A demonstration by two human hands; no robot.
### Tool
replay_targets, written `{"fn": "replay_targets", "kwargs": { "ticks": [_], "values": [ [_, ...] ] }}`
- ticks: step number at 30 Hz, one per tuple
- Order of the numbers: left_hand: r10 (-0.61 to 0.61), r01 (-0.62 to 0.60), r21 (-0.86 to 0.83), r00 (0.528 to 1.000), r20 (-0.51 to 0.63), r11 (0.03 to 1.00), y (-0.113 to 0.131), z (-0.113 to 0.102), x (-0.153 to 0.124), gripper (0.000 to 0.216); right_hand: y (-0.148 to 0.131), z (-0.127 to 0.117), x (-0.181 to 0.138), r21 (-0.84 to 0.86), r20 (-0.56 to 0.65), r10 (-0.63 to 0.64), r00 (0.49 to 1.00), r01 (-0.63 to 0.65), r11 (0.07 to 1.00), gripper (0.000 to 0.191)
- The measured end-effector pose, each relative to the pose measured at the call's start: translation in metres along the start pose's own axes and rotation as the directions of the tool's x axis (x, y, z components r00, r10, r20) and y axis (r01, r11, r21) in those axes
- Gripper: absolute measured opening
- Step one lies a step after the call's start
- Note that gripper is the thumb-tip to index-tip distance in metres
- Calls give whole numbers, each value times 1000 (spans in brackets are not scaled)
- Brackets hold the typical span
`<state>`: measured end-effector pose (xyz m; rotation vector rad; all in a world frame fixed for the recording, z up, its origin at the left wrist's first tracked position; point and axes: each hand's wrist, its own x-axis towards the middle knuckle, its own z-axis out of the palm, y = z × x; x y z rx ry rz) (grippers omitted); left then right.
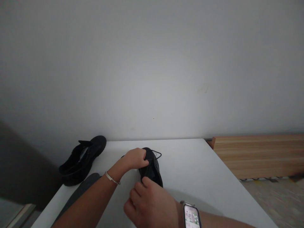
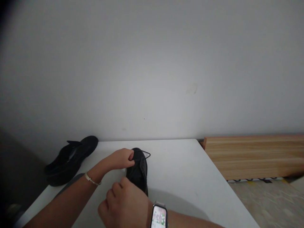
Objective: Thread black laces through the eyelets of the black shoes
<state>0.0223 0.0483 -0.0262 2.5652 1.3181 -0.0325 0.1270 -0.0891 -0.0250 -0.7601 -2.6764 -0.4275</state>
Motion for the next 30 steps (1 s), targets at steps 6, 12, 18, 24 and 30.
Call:
{"fn": "replay_targets", "kwargs": {
  "ticks": [6,12,18,24,30],
  "values": [
    [78,-87,56,987,143,995,-1,-10,18,9,-7,6,-1,26,41,-6,999,5,1000,17],
    [171,-172,12,984,44,985,-5,-8,17,12,0,5,-8,38,83,31,996,-34,999,14],
    [191,-242,-126,928,-319,962,8,-17,-16,8,22,-10,-28,327,91,401,911,-408,852,13],
    [179,-469,-281,720,-670,837,37,-37,-66,10,39,-25,-28,808,-119,794,596,-406,426,5],
    [172,-532,-228,599,-782,815,47,-54,-81,8,40,-39,-8,962,-154,874,462,-133,240,10]
  ]
}}
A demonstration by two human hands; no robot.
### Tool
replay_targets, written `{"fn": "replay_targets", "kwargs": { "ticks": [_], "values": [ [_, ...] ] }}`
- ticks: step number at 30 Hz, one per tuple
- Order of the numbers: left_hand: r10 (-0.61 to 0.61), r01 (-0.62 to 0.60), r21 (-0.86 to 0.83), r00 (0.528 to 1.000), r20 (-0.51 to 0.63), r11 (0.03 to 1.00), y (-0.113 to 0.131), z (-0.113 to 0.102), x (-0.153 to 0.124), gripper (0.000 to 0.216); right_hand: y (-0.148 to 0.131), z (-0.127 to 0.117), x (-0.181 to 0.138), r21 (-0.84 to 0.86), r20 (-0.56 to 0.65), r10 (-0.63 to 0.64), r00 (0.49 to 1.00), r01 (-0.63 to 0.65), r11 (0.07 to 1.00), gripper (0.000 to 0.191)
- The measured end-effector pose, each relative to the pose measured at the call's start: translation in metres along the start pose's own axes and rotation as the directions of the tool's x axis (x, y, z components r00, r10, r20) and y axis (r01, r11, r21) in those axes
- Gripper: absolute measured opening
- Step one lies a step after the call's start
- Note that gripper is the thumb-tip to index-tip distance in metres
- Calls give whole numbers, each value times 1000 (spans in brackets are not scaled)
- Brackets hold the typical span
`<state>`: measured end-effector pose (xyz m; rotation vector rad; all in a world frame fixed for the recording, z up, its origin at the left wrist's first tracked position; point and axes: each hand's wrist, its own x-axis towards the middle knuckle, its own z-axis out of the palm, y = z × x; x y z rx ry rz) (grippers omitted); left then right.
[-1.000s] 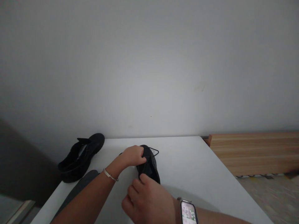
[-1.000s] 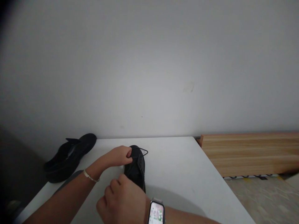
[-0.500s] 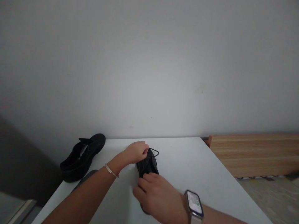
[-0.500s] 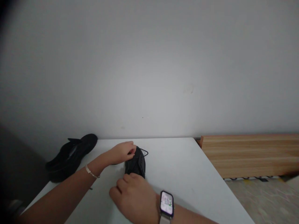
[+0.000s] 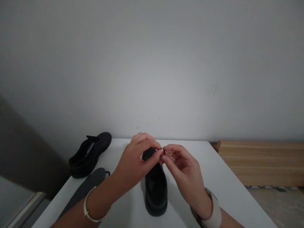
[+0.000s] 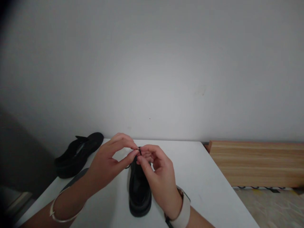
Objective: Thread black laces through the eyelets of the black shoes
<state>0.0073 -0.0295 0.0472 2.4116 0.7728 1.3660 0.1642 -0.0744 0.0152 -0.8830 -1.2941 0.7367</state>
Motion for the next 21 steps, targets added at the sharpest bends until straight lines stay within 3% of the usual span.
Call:
{"fn": "replay_targets", "kwargs": {
  "ticks": [8,15,17,19,20,21],
  "values": [
    [39,-43,-22,989,-140,999,8,-4,2,5,-9,5,11,108,-45,41,998,-35,993,9],
    [42,-48,-24,979,-199,999,13,-7,2,6,-14,10,17,87,43,81,996,-84,993,8],
    [-33,13,-98,979,-202,995,2,-6,-2,9,-16,8,19,87,26,91,995,-93,992,9],
    [-196,165,-176,964,-180,971,-22,-1,-11,17,-20,4,21,62,-15,67,998,-66,996,9],
    [-318,288,-196,937,-146,937,-38,3,-18,22,-23,2,22,41,-37,38,999,-36,999,8],
    [-471,450,-193,879,-75,872,-57,9,-26,27,-26,0,23,18,-57,-1,998,2,1000,7]
  ]
}}
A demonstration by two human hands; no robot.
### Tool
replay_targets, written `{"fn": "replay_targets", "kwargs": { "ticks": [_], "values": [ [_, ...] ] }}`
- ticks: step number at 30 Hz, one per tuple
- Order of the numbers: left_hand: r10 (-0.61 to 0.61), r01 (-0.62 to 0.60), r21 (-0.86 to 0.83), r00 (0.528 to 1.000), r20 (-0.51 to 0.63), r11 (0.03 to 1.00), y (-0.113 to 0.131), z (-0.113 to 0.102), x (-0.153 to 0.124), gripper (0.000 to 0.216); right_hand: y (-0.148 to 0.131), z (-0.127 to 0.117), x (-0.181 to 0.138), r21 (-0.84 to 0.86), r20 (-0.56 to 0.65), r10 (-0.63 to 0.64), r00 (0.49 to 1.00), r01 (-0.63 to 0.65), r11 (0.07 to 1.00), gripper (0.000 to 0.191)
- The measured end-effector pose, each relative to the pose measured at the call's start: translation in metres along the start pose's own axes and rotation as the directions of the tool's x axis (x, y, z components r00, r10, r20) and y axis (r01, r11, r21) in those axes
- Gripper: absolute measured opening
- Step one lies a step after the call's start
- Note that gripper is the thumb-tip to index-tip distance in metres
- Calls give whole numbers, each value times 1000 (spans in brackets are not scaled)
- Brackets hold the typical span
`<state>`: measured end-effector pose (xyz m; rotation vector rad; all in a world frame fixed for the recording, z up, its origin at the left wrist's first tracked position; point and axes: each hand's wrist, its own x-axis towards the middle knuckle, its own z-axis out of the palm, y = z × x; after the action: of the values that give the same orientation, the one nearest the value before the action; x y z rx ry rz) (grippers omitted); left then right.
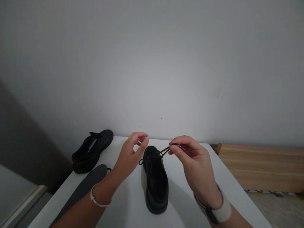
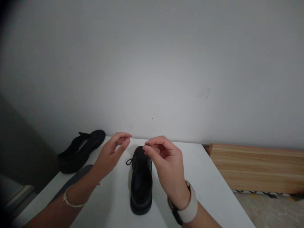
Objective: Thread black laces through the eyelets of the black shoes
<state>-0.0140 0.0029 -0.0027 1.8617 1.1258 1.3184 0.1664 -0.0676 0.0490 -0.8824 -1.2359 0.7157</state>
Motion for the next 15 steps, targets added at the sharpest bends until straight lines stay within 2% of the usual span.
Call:
{"fn": "replay_targets", "kwargs": {
  "ticks": [1,4,7,9,11,15],
  "values": [
    [-192,191,25,980,47,981,-22,3,1,33,-4,-1,1,-21,-13,-42,999,42,999,6],
    [-402,398,62,901,160,916,-80,14,-3,48,-13,-2,0,-66,3,-141,990,141,988,8],
    [-511,527,44,798,320,849,-109,25,-11,60,-16,0,-5,-78,69,-165,984,171,982,11],
    [-513,554,0,771,378,833,-112,29,-12,60,-14,2,-8,-80,113,-170,979,180,980,13],
    [-473,532,-62,795,380,845,-109,30,-7,55,-12,3,-10,-88,146,-171,974,185,979,13],
    [-322,376,-175,906,274,910,-95,31,7,39,-9,3,-9,-129,187,-163,969,188,974,9]
  ]
}}
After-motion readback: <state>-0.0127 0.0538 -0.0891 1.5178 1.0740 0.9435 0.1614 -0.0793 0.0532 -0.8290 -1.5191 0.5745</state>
